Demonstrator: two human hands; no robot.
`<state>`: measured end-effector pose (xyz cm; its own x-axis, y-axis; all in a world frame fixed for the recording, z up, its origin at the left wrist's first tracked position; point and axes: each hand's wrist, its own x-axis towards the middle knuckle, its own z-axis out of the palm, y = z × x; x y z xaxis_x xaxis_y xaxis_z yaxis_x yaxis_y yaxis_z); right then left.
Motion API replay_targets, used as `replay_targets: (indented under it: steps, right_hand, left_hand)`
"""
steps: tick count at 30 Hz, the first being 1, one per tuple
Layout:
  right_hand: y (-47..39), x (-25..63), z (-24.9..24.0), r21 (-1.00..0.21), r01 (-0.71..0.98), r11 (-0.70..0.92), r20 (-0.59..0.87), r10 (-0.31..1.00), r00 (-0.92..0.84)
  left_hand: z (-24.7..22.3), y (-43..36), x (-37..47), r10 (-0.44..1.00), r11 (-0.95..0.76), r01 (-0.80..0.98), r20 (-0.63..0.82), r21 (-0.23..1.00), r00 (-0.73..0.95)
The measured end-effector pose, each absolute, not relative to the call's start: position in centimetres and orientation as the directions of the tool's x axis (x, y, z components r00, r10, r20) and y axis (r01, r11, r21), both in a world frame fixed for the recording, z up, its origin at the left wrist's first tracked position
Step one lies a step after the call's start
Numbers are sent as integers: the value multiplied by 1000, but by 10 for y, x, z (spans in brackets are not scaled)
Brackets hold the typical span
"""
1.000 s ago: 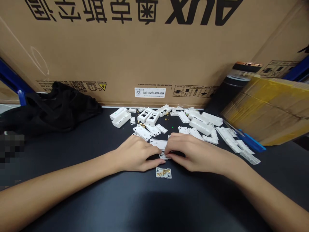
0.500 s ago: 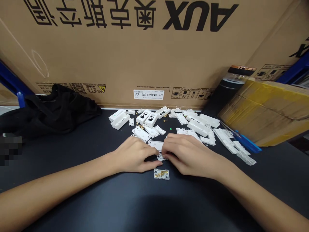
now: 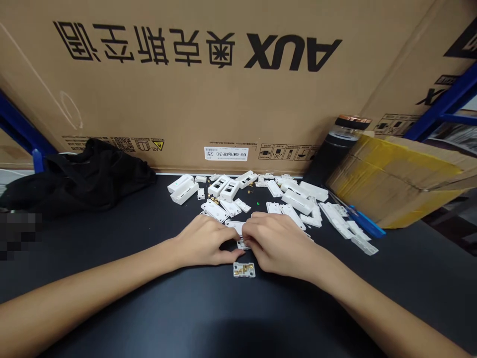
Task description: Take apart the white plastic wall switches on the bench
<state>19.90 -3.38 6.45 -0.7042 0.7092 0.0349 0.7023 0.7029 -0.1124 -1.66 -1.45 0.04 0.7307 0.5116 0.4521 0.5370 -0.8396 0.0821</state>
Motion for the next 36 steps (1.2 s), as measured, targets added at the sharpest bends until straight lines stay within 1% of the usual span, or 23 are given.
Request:
replay_targets:
  steps: [2,3,7,10,12,14,17,19,21,24,29,36]
  right_hand:
    - [-34,200,62,-138,713,688,51,724,-688]
    - [-34,201,60,-172,717,676,61,733,-677]
    - [-29,206,55,-378,686,621,68,758,-649]
    - [-24,211,59,-478,621,622,34,719,-694]
    - [-22,216,65,-541,595,594,14,713,-701]
    - [-19,220,70,-614,587,527,11,750,-662]
    - [-14,226,73,-726,564,393,-5,818,-576]
    - [-11,229,71,-801,528,281,-76,829,-555]
    - [-10,229,68,-857,488,164,-173,801,-573]
    - [-11,225,67,-895,442,48,-265,741,-617]
    - [-16,216,69,-903,422,-80,-361,672,-646]
    - [-16,216,69,-914,366,-175,-390,628,-673]
  left_hand:
    - [1,-15,-17,520,-836,540,445,94,729]
    - [2,-15,-17,524,-835,542,445,100,726]
    - [4,-15,-18,536,-830,545,446,123,716]
    - [4,-15,-18,528,-835,534,464,130,711]
    - [4,-15,-18,508,-846,518,485,125,712]
    - [5,-15,-18,475,-860,499,522,106,708]
    - [6,-15,-19,388,-888,457,615,50,687]
    - [8,-14,-20,323,-903,430,669,6,670]
    - [9,-14,-20,271,-911,410,703,-33,657]
    - [10,-13,-21,208,-920,383,730,-80,651]
    - [10,-13,-23,160,-926,356,721,-127,674]
    - [12,-14,-24,118,-921,347,721,-178,683]
